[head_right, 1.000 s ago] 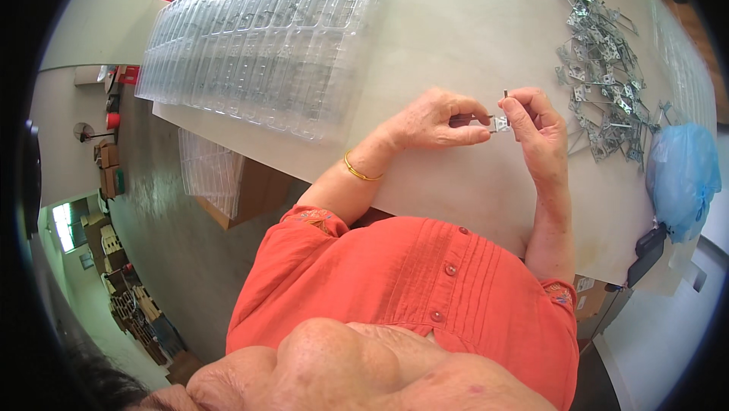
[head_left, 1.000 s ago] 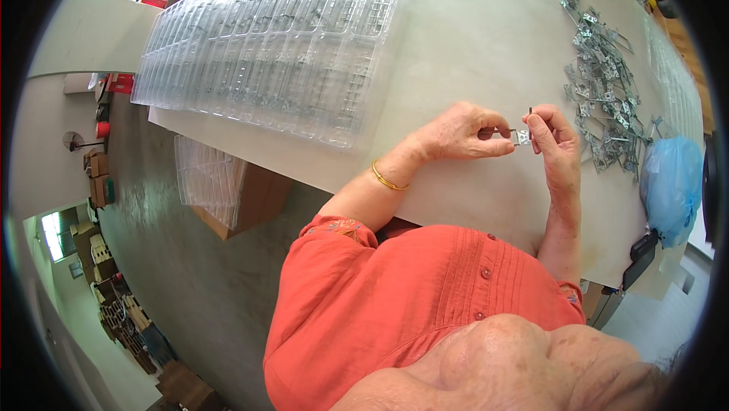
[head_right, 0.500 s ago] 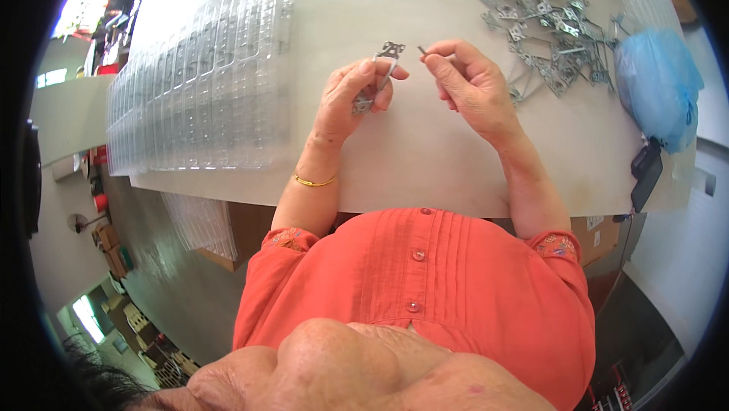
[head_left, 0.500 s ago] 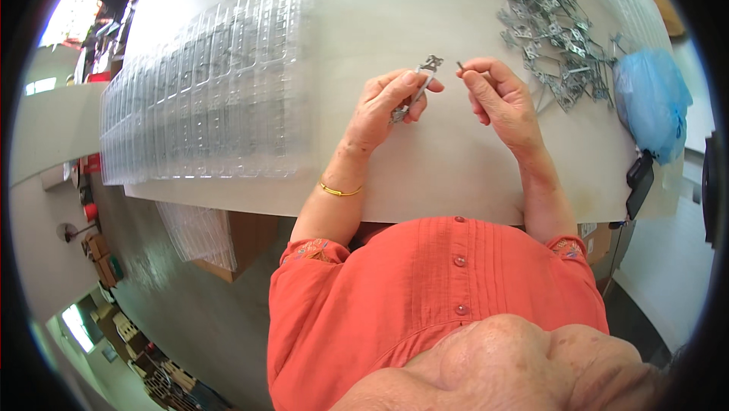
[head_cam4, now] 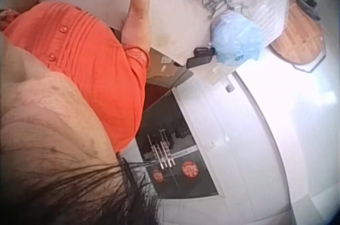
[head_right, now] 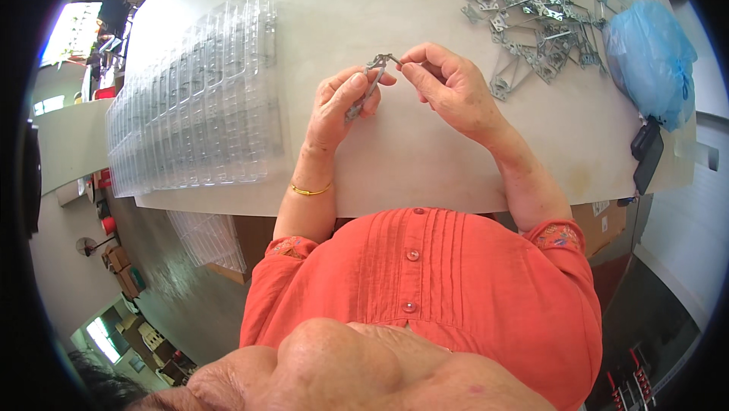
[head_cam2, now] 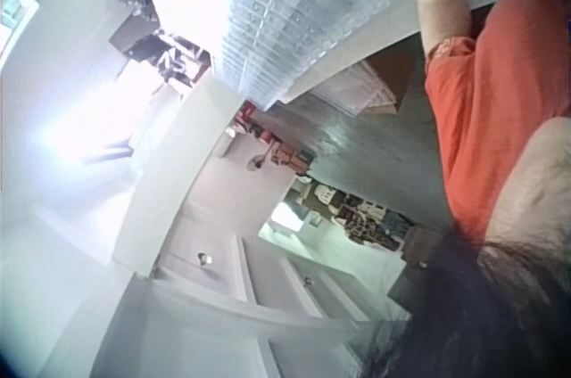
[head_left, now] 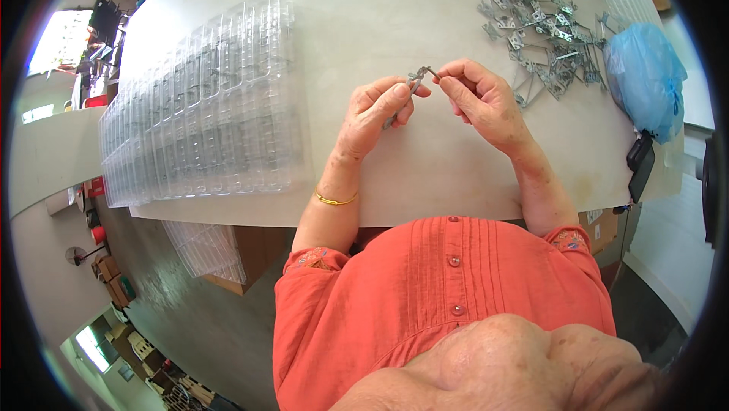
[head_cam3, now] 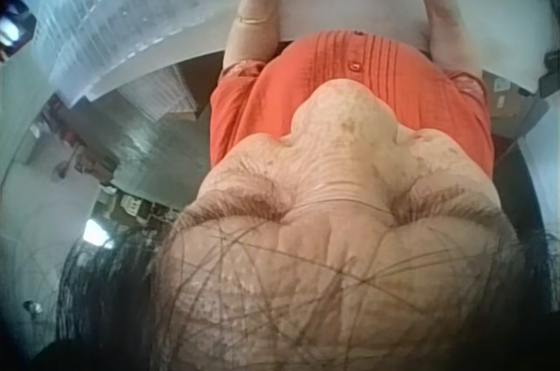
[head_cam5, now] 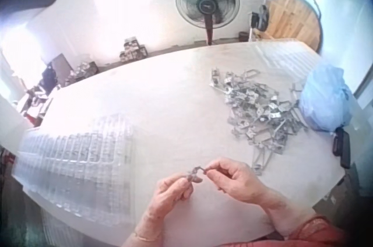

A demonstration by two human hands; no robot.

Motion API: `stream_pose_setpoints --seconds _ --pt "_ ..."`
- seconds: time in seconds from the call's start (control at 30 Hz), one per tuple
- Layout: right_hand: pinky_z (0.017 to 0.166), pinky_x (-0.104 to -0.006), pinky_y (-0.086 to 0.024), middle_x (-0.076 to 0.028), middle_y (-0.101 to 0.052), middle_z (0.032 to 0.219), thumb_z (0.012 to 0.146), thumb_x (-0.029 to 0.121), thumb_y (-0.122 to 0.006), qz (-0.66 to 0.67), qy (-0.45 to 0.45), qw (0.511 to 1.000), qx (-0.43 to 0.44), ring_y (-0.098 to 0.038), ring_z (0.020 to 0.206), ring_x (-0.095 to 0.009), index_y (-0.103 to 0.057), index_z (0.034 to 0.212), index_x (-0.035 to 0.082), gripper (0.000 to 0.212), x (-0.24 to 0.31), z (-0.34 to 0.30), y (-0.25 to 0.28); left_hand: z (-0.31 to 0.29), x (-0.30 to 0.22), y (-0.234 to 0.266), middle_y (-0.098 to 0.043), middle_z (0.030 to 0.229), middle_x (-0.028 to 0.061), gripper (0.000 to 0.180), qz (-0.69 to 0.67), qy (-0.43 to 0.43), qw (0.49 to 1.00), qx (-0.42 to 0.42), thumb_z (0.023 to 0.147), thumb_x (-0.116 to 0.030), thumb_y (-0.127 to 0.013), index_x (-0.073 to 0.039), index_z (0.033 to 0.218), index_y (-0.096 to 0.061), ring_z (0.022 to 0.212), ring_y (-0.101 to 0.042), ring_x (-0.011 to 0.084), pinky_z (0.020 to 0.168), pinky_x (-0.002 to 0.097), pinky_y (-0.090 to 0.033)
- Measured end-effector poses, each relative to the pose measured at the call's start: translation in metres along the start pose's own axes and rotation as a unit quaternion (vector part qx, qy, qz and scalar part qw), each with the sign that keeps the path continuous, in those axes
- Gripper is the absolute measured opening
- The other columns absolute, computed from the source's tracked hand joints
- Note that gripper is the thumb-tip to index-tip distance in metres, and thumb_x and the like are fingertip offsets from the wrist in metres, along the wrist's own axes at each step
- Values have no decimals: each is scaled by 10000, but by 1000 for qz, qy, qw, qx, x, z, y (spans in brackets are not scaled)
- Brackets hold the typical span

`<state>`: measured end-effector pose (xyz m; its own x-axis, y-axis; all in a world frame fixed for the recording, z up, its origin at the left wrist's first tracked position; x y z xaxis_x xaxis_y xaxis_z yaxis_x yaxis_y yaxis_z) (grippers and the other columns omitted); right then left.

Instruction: The person assembles metal brackets by hand, places the assembled brackets into compartments of a plastic tray, and arranges metal pieces on the table.

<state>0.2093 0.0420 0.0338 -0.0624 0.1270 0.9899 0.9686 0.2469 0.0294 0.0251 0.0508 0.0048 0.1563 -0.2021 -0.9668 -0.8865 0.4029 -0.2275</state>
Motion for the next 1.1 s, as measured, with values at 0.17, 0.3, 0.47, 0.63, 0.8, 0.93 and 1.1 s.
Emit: stream_pose_setpoints --seconds 0.17,0.3,0.47,0.63,0.8,0.93,1.1 --pt "560 -221 -404 45 -587 741 1004 134 -620 -62 41 997 -32 -505 644 -40 -659 1036 33 113 5 -1 1 0 0 1 -473 655 -57 353 14 7 1000 -1 990 -326 -588 -6 1042 -729 621 -412 59 579 232 -335" --pt "556 -231 -382 36 -550 695 994 111 -629 -142 63 987 -42 -481 627 -42 -660 1018 31 89 7 -4 3 -5 -2 -1 -469 664 -55 370 25 1 1000 3 997 -317 -569 17 1051 -718 628 -410 63 589 236 -319" --pt "546 -233 -369 37 -542 687 996 109 -626 -134 61 989 -36 -473 619 -41 -657 1007 34 82 6 -3 2 -4 -5 0 -445 638 -57 375 32 7 999 7 994 -353 -584 -9 1042 -725 600 -391 60 560 243 -304" --pt "542 -232 -366 42 -530 681 1001 109 -620 -75 11 997 -26 -469 618 -39 -652 996 38 78 5 -3 1 -4 -5 1 -444 636 -70 386 16 15 1000 9 970 -395 -631 -23 1016 -727 612 -409 57 562 236 -348" --pt "535 -229 -368 54 -524 684 1012 125 -604 -178 88 979 -40 -472 608 -39 -643 978 38 101 8 -4 2 -5 -8 0 -463 631 -65 394 37 14 999 7 973 -399 -615 -25 1018 -730 615 -436 54 565 238 -356" --pt "532 -228 -370 52 -530 672 1017 132 -597 -58 7 998 0 -469 594 -41 -633 986 37 106 5 -3 2 -5 -7 -1 -442 630 -69 382 35 11 999 14 971 -370 -587 -16 1016 -724 605 -400 61 573 249 -316" --pt "526 -213 -364 56 -528 677 1018 145 -598 -44 -5 999 20 -471 594 -31 -634 998 43 110 3 -4 1 -5 -2 2 -465 626 -66 392 20 8 1000 19 965 -383 -614 -12 1013 -730 608 -431 59 566 243 -353"
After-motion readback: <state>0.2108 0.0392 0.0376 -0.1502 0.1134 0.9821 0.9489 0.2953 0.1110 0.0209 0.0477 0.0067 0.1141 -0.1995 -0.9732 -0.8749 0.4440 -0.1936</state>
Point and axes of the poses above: each hand's wrist, its own z-axis towards the middle knuckle, its own y-axis out of the back of the hand, x = y × z, the point moved 5 cm from there along z, towards the middle knuckle
